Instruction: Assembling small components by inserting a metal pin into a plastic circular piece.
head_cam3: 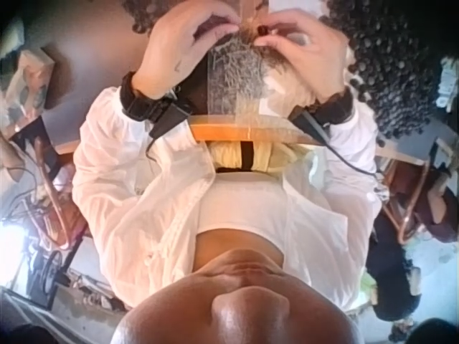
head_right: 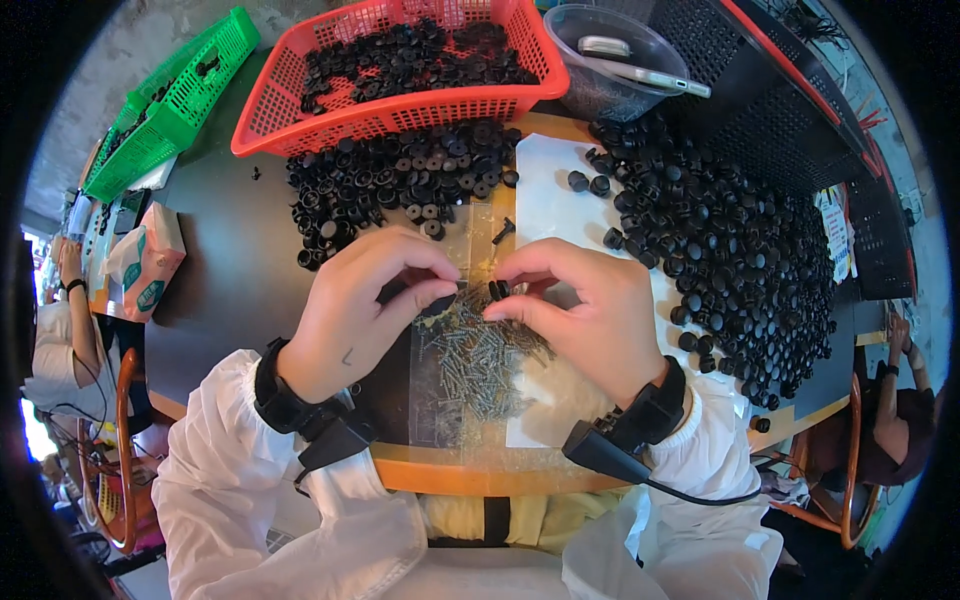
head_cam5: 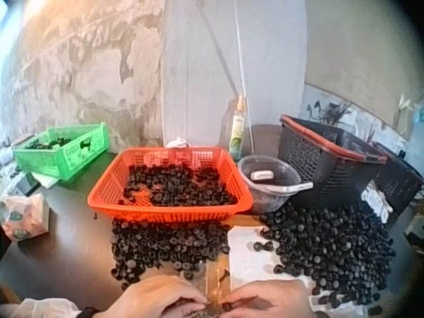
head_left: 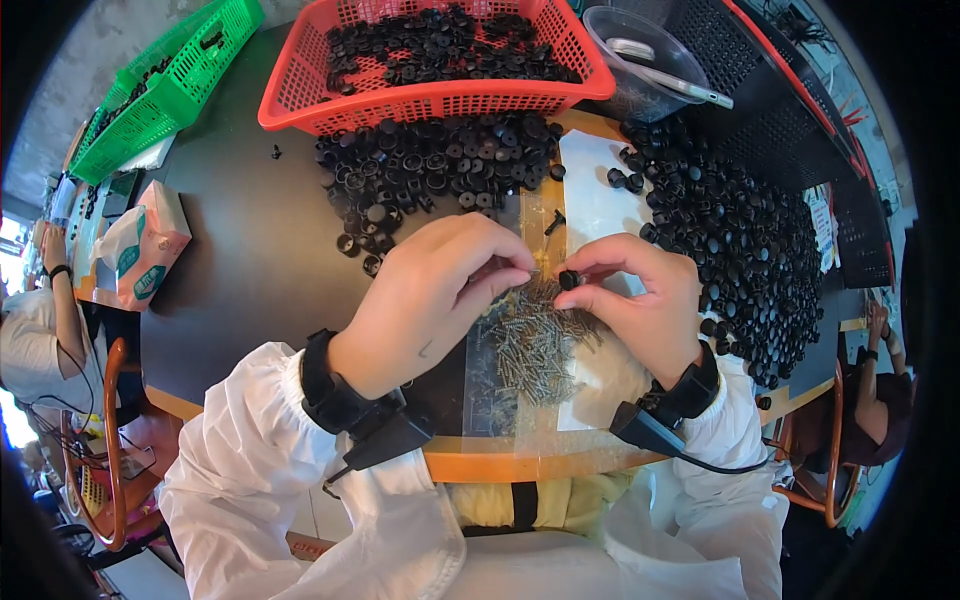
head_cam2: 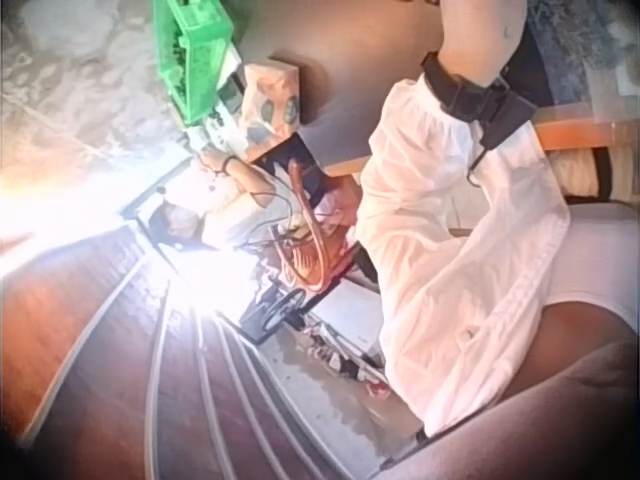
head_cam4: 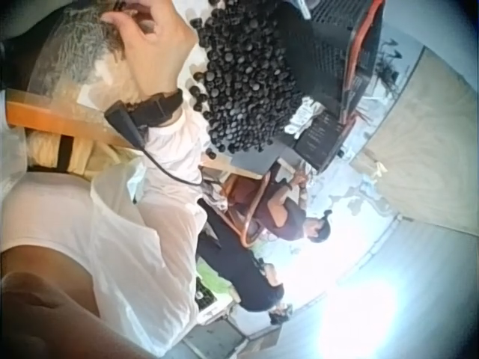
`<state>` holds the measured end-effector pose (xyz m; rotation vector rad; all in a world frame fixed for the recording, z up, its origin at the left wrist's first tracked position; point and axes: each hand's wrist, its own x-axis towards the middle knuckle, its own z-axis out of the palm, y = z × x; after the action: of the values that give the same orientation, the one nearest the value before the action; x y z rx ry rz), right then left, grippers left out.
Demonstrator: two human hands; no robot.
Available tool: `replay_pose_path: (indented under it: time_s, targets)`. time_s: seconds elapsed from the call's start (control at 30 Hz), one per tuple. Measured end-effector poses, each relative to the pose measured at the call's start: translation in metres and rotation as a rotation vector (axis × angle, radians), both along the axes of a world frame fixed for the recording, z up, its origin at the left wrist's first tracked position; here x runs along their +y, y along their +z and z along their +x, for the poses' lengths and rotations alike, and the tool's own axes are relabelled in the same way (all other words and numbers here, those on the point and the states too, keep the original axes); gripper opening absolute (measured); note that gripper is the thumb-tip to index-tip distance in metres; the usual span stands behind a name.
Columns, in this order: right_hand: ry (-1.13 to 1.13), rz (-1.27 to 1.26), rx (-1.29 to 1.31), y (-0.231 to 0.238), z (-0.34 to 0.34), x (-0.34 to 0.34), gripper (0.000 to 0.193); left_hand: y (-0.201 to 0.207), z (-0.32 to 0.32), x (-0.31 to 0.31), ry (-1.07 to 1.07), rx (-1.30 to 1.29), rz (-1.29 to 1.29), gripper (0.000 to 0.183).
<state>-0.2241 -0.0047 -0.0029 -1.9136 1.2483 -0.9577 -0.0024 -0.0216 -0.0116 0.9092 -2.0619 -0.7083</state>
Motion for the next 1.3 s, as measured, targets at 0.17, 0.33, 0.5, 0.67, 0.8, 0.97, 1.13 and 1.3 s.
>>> replay_pose_path:
  time_s: [0.17, 0.33, 0.5, 0.67, 0.8, 0.97, 1.13, 1.3]
  targets:
    - [0.001, -0.025, 0.031, 0.004, 0.002, 0.003, 0.025, 0.001, -0.004, 0.005, -0.037, 0.125, 0.018, 0.019]
    - [0.022, -0.025, -0.016, 0.003, 0.007, 0.002, 0.026, 0.000, -0.004, 0.005, -0.044, 0.114, -0.043, 0.018]
    - [0.025, -0.022, -0.026, 0.004, 0.006, 0.004, 0.026, 0.000, -0.002, 0.004, -0.054, 0.096, -0.074, 0.019]
    - [0.029, -0.041, -0.007, 0.003, 0.008, 0.006, 0.026, 0.001, -0.003, 0.006, -0.049, 0.102, -0.129, 0.020]
    - [0.027, -0.194, 0.133, 0.003, 0.009, 0.009, 0.028, 0.000, -0.004, 0.008, -0.058, 0.087, -0.236, 0.021]
    - [0.079, -0.052, -0.066, 0.005, 0.005, 0.009, 0.024, 0.002, -0.006, 0.014, 0.052, 0.201, -0.081, 0.025]
    - [0.068, 0.044, -0.166, 0.000, 0.003, 0.005, 0.024, 0.010, 0.001, 0.002, 0.103, -0.029, -0.221, 0.035]
    - [-0.027, 0.189, -0.436, -0.003, -0.004, -0.001, 0.024, 0.018, 0.014, -0.016, 0.513, -0.583, -0.497, 0.043]
